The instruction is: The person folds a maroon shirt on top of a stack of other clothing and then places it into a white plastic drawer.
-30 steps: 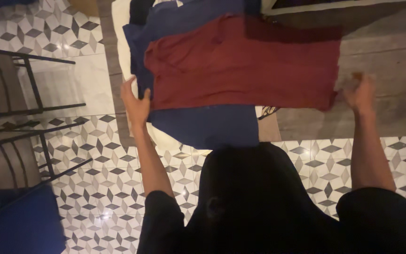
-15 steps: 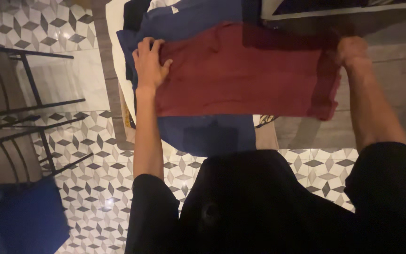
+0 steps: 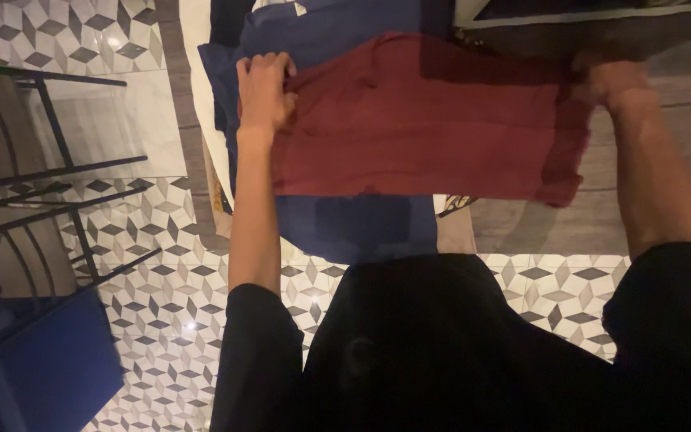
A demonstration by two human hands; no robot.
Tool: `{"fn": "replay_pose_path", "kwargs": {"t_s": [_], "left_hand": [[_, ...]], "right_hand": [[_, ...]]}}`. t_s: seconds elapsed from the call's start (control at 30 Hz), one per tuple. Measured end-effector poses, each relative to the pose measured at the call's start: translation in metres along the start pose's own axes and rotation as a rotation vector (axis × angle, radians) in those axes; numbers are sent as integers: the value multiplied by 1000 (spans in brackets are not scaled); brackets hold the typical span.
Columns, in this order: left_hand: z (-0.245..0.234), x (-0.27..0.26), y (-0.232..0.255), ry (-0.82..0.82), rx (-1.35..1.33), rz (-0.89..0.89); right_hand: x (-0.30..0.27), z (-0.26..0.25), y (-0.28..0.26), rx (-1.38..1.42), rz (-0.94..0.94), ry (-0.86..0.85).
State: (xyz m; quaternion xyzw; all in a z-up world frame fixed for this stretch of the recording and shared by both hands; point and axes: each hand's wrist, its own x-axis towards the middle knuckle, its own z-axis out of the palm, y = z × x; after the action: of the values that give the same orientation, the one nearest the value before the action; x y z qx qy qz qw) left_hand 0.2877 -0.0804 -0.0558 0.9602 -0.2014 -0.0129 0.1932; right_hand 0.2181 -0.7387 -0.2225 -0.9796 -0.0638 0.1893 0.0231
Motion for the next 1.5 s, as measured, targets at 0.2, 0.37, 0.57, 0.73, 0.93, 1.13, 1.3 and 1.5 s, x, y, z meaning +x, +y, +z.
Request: {"fn": "replay_pose_path", "kwargs": {"t_s": [0.2,0.37,0.57,0.73,0.93,1.13,1.3,1.5], "left_hand": [[-6,3,2,-116,-81,-59],[-24,-22,15,-44,3,10],[-19,-65,20,156,130,157],[1,-83,8,127,185,146],[7,-85,-3,118,278,118],[13,-90,-14,147,398,105],[26,-111,-17,30,309,-208],[78,-125,40,391,-307,-728]], "right_hand": [[-43,-35,-29,106,116,139],[-109,-55,-48,175,63,394],[-148,-19,-49,88,89,447],[-149,-7,-54,50,149,379],[-151,7,-53,78,208,373],[-152,6,-59,112,214,338],[-150,-30,-97,15,277,57],[-146,-95,-258,363,-5,411]]}}
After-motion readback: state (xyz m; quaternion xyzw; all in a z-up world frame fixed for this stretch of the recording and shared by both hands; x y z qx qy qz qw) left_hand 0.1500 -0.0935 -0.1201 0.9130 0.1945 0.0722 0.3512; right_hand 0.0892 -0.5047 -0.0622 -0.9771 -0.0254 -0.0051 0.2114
